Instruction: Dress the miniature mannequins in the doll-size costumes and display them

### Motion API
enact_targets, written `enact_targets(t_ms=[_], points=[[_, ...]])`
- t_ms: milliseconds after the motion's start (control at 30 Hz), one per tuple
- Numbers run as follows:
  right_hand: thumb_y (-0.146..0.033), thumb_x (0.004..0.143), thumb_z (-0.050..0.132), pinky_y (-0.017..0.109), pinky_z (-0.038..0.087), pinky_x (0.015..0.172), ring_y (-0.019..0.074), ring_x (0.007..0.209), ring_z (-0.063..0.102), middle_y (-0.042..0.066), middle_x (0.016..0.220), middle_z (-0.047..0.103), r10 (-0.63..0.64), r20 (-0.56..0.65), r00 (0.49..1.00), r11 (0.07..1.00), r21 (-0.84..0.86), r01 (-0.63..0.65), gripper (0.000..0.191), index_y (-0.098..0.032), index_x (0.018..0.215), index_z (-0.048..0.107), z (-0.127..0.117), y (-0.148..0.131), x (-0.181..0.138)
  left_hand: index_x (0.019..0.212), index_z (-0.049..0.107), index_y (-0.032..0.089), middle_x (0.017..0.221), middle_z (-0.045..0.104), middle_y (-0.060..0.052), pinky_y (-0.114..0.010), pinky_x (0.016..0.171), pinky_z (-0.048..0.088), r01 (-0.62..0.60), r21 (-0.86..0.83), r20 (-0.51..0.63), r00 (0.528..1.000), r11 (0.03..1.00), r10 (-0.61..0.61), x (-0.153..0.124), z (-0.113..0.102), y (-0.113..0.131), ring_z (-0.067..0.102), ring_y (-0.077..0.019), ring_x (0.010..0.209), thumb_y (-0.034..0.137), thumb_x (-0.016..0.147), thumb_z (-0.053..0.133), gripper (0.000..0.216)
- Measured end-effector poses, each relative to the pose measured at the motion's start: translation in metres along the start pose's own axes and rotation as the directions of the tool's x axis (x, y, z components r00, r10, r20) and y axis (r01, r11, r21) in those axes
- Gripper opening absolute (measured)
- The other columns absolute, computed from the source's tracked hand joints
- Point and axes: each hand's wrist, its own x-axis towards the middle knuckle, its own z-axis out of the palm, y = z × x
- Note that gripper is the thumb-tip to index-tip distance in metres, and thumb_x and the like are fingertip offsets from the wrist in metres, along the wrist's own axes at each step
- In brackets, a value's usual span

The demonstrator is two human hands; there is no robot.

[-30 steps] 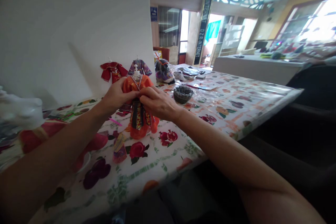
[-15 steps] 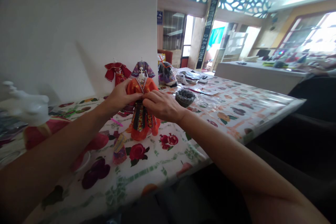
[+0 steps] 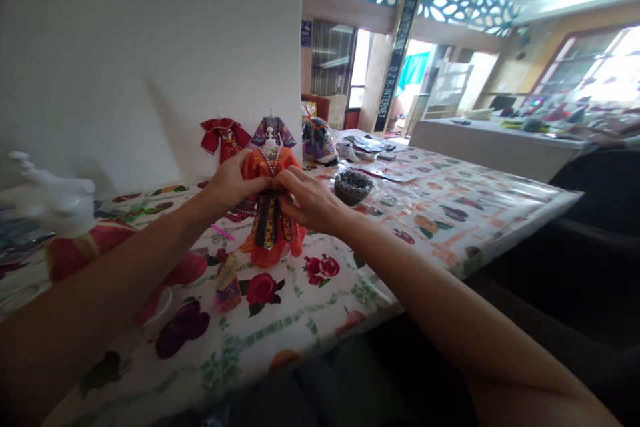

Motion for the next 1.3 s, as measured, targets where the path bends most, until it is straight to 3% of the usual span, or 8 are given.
enact_targets(t_ms=[233, 433, 633, 867, 1033, 1300], points=[[-0.013, 0.092, 0.052, 0.029, 0.048, 0.069, 0.0180, 0.079, 0.055, 0.005, 0.089, 0.057, -0.029, -0.054, 0.998, 0.980, -0.196, 0.018, 0.011, -0.019, 0.101, 0.054, 0.009, -0.006, -0.004, 0.097, 0.061, 0.018, 0.090, 0.067, -0.004, -0.036, 0.079, 0.051, -0.008, 0.036, -0.009, 1.000, 0.999, 0.009, -0.001, -0.001, 0.001, 0.063, -0.0209, 0.083, 0.034, 0.071, 0.077, 0.034], [-0.013, 0.093, 0.051, 0.032, 0.050, 0.075, 0.0201, 0.084, 0.056, 0.006, 0.093, 0.059, 0.006, -0.106, 0.994, 0.971, -0.236, -0.031, 0.014, -0.019, 0.104, 0.057, 0.017, -0.010, -0.007, 0.096, 0.061, 0.017, 0.092, 0.067, -0.004, -0.037, 0.082, 0.051, -0.015, 0.038, -0.017, 1.000, 0.999, 0.016, -0.001, -0.001, -0.001, 0.063, -0.0206, 0.084, 0.033, 0.072, 0.077, 0.033], [-0.014, 0.092, 0.052, 0.029, 0.047, 0.068, 0.0170, 0.077, 0.053, 0.005, 0.091, 0.056, 0.027, -0.146, 0.989, 0.977, -0.204, -0.057, 0.008, -0.020, 0.093, 0.057, 0.019, -0.009, -0.004, 0.104, 0.061, 0.016, 0.096, 0.068, -0.005, -0.037, 0.083, 0.053, -0.001, -0.066, 0.016, 1.000, 0.998, 0.002, -0.003, -0.001, -0.001, 0.064, -0.0212, 0.088, 0.035, 0.075, 0.079, 0.038], [-0.010, 0.089, 0.054, 0.028, 0.047, 0.069, 0.0159, 0.078, 0.056, 0.004, 0.090, 0.057, 0.056, -0.148, 0.987, 0.991, -0.109, -0.073, 0.010, -0.019, 0.093, 0.058, 0.017, -0.011, -0.003, 0.116, 0.059, 0.018, 0.109, 0.067, -0.007, -0.035, 0.086, 0.053, 0.051, -0.192, 0.185, 0.983, 0.980, -0.015, -0.006, -0.011, 0.001, 0.065, -0.0221, 0.098, 0.028, 0.076, 0.077, 0.045], [-0.009, 0.087, 0.056, 0.027, 0.046, 0.069, 0.0156, 0.078, 0.056, 0.003, 0.090, 0.057, 0.066, -0.127, 0.990, 0.993, -0.091, -0.078, 0.012, -0.019, 0.092, 0.058, 0.016, -0.009, -0.002, 0.111, 0.060, 0.016, 0.106, 0.068, -0.006, -0.034, 0.084, 0.052, -0.007, -0.150, 0.175, 0.984, 0.989, 0.033, -0.005, -0.015, 0.001, 0.065, -0.0220, 0.096, 0.027, 0.073, 0.079, 0.044], [-0.010, 0.088, 0.055, 0.027, 0.045, 0.068, 0.0151, 0.076, 0.054, 0.003, 0.090, 0.057, 0.045, -0.107, 0.993, 0.997, -0.060, -0.052, 0.012, -0.020, 0.092, 0.058, 0.014, -0.007, 0.000, 0.100, 0.061, 0.017, 0.093, 0.067, -0.003, -0.031, 0.073, 0.050, 0.007, -0.072, 0.100, 0.995, 0.997, 0.001, -0.002, -0.012, 0.000, 0.064, -0.0192, 0.083, 0.029, 0.069, 0.079, 0.037]])
